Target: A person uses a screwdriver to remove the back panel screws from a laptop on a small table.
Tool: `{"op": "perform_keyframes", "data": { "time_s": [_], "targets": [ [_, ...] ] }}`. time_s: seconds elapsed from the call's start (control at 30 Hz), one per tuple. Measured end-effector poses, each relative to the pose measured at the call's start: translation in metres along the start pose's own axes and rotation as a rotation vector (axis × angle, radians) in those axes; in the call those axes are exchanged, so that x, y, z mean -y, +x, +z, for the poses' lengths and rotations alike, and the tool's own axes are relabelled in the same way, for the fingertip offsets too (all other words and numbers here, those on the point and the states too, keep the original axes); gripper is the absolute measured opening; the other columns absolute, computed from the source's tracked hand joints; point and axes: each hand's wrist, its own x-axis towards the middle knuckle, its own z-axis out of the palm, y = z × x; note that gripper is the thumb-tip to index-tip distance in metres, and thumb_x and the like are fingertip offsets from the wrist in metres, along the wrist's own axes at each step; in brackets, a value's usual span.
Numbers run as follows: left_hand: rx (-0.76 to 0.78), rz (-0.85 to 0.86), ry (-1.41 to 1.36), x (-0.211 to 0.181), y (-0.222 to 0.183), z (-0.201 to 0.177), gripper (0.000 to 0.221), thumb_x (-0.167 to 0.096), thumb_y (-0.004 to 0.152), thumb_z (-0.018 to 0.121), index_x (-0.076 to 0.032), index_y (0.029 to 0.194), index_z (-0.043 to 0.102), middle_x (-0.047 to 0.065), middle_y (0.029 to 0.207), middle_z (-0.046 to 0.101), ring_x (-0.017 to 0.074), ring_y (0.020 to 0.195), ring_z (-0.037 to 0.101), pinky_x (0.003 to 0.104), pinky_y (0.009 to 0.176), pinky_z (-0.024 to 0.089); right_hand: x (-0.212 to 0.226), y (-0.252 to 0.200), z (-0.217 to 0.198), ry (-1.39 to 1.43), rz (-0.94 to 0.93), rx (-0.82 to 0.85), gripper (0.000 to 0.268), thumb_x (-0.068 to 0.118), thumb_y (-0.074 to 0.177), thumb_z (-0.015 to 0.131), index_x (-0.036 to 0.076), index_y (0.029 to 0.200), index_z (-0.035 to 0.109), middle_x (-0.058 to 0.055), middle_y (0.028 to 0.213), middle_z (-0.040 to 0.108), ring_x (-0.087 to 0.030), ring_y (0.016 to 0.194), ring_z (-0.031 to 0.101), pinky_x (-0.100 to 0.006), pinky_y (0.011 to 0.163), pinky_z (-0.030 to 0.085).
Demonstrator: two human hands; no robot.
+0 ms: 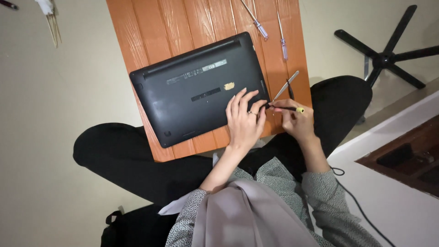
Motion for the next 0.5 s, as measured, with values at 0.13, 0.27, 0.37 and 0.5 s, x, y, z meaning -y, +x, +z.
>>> {"op": "perform_keyframes", "data": {
  "time_s": [0.13, 0.27, 0.37, 0.5],
  "targets": [
    [0.004, 0.001, -0.021, -0.002, 0.000, -0.002, 0.016, -0.013, 0.091, 0.070, -0.016, 0.106, 0.071, 0.005, 0.125, 0.061, 0.0339, 0.134, 0.051, 0.053, 0.113, 0.037, -0.002, 0.008, -0.006, 0.083, -0.017, 0.057, 0.014, 0.000, 0.096, 0.069, 0.011, 0.092, 0.078, -0.006, 0.077, 0.075, -0.028, 0.072, 0.074, -0.032, 0.068, 0.057],
    [-0.054, -0.008, -0.174, -0.006, 0.005, -0.014, 0.024, -0.003, 0.090, 0.065, -0.019, 0.106, 0.071, 0.001, 0.120, 0.063, 0.0299, 0.125, 0.057, 0.051, 0.111, 0.039, -0.009, 0.011, -0.013, 0.036, -0.114, 0.091, 0.019, -0.008, 0.089, 0.065, 0.008, 0.089, 0.076, -0.013, 0.060, 0.061, -0.039, 0.059, 0.065, -0.040, 0.056, 0.052],
    [-0.206, 0.016, -0.373, -0.013, 0.016, -0.039, 0.029, 0.005, 0.088, 0.059, -0.017, 0.102, 0.071, 0.002, 0.114, 0.067, 0.0305, 0.111, 0.065, 0.047, 0.100, 0.050, 0.003, 0.014, -0.016, 0.035, -0.096, 0.122, 0.026, -0.007, 0.087, 0.063, 0.013, 0.092, 0.078, -0.007, 0.057, 0.059, -0.025, 0.049, 0.059, -0.032, 0.053, 0.049],
    [-0.316, 0.031, -0.517, -0.066, 0.026, -0.112, 0.026, -0.002, 0.085, 0.057, -0.016, 0.099, 0.073, -0.001, 0.100, 0.072, 0.0265, 0.092, 0.070, 0.040, 0.086, 0.053, 0.014, 0.013, -0.017, 0.077, -0.108, 0.116, 0.025, -0.009, 0.089, 0.061, 0.010, 0.092, 0.077, -0.007, 0.063, 0.068, -0.023, 0.048, 0.059, -0.030, 0.053, 0.049]
  ]
}}
